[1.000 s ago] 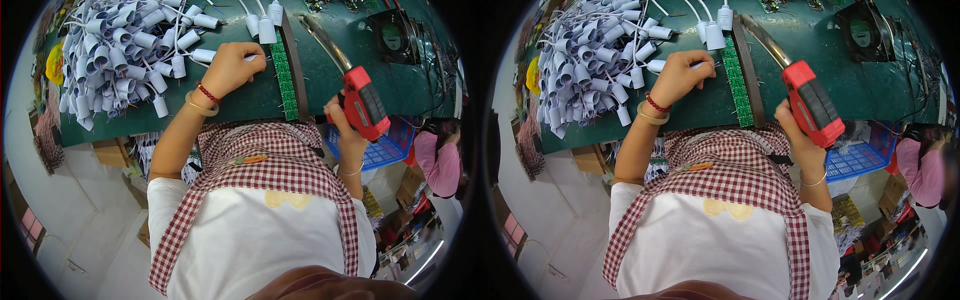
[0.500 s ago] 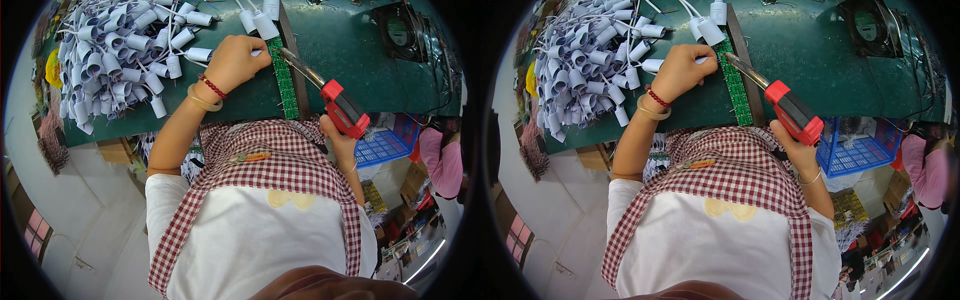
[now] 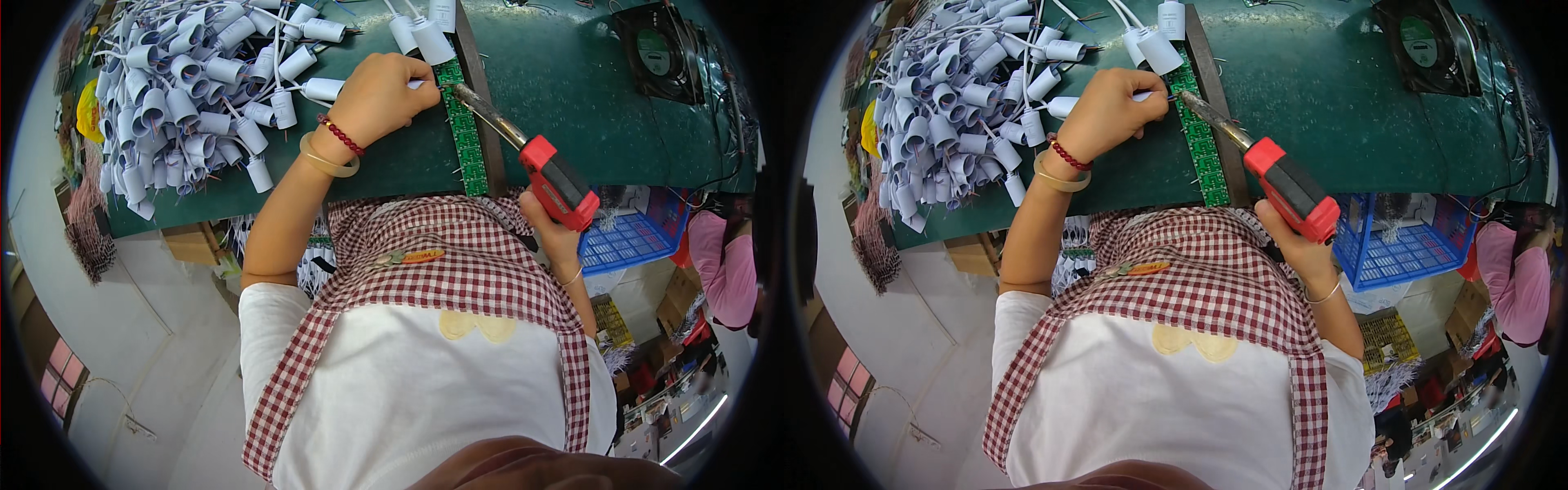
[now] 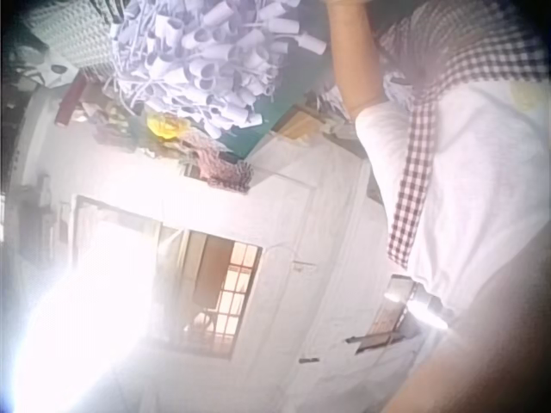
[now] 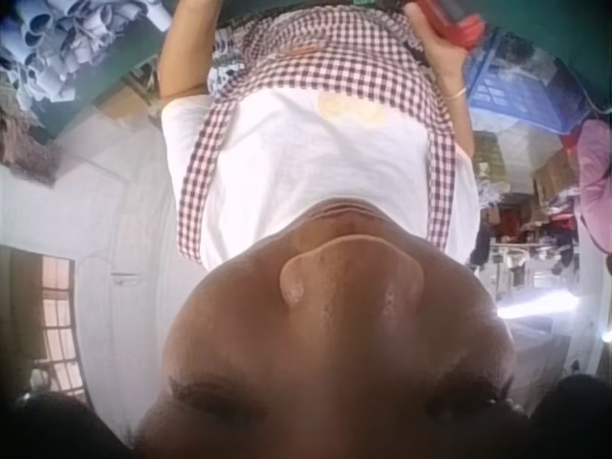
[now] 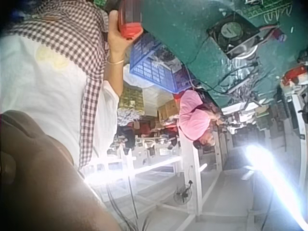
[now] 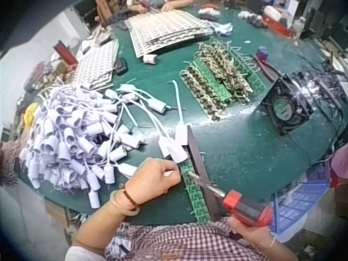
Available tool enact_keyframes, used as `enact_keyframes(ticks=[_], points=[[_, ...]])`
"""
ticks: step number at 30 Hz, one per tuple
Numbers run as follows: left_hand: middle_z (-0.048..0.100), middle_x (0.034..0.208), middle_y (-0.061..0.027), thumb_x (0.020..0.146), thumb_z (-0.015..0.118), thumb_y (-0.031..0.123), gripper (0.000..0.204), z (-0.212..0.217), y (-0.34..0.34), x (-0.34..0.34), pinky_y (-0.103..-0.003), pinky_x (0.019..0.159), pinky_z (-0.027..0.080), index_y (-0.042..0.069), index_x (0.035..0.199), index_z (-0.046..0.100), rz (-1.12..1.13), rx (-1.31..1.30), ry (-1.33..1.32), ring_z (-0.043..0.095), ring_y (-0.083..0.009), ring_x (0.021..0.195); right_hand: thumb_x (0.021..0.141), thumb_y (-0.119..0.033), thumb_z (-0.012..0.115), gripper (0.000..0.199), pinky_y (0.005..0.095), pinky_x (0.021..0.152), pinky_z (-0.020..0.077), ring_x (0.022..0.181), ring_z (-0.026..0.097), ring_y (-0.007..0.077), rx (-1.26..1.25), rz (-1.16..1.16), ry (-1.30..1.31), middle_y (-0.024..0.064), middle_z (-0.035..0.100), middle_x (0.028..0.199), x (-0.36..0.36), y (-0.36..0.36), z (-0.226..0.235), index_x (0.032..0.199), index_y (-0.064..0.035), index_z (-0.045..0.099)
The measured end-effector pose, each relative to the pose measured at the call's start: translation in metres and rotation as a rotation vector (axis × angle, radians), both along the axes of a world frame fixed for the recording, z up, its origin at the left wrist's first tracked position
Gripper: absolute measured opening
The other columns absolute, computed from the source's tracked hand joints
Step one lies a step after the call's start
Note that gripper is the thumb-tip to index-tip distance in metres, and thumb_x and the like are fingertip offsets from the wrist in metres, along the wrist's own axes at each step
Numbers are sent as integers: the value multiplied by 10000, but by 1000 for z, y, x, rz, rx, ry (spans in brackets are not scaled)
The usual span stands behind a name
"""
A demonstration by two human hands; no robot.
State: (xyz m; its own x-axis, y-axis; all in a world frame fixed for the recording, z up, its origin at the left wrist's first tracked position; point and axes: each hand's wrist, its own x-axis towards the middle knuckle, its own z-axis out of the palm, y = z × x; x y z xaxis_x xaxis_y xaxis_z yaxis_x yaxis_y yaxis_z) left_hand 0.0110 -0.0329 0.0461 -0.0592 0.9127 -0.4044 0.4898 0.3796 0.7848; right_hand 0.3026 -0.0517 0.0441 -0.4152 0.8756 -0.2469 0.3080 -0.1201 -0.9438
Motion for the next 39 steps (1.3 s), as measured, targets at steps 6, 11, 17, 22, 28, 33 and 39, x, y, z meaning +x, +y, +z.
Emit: enact_keyframes(ticks=[6,11,17,22,28,33,39], points=[[591,585,-43,807,552,164,214,2,1,0,-238,461,441,-19,724,628,-21,6,63,554,-100,448,800,-19,686,164,217,530,422,597,528,68,90,10,6,3,592,723,0,0,0,949,6,622],[587,569,-47,803,555,162,215,-5,-1,0,-244,456,445,-18,712,628,-21,78,96,559,-107,439,765,-76,731,228,264,604,459,688,568,116,12,-23,-7,30,617,795,-2,0,6,961,-17,631],[583,557,-61,800,556,161,216,-8,-2,0,-251,458,453,-23,715,629,-35,159,167,573,-123,434,769,-62,724,214,262,613,465,693,574,114,31,57,-55,35,630,810,2,-2,2,959,-15,639],[574,542,-71,798,557,159,214,-8,-2,1,-256,459,456,-24,722,635,-27,172,183,579,-132,433,784,-58,718,192,260,625,473,707,579,103,-73,-74,15,29,640,829,4,-7,4,953,-5,645],[574,535,-76,794,560,163,213,-10,-3,1,-262,462,459,-24,730,641,-16,170,189,585,-139,434,784,-62,729,212,260,639,482,728,586,99,-67,-103,27,30,646,851,10,-7,-2,967,0,644],[580,538,-77,793,562,165,217,-10,-3,1,-258,461,459,-27,734,643,-9,165,205,587,-141,434,842,-1,611,285,212,502,391,570,504,85,98,4,-8,55,574,709,10,-7,-6,1117,48,550],[585,541,-74,795,562,168,221,-10,-3,2,-255,457,459,-28,733,643,0,159,213,586,-142,433,834,2,603,284,208,485,363,531,479,82,9,-100,62,61,574,684,8,-5,-5,1107,49,545]])
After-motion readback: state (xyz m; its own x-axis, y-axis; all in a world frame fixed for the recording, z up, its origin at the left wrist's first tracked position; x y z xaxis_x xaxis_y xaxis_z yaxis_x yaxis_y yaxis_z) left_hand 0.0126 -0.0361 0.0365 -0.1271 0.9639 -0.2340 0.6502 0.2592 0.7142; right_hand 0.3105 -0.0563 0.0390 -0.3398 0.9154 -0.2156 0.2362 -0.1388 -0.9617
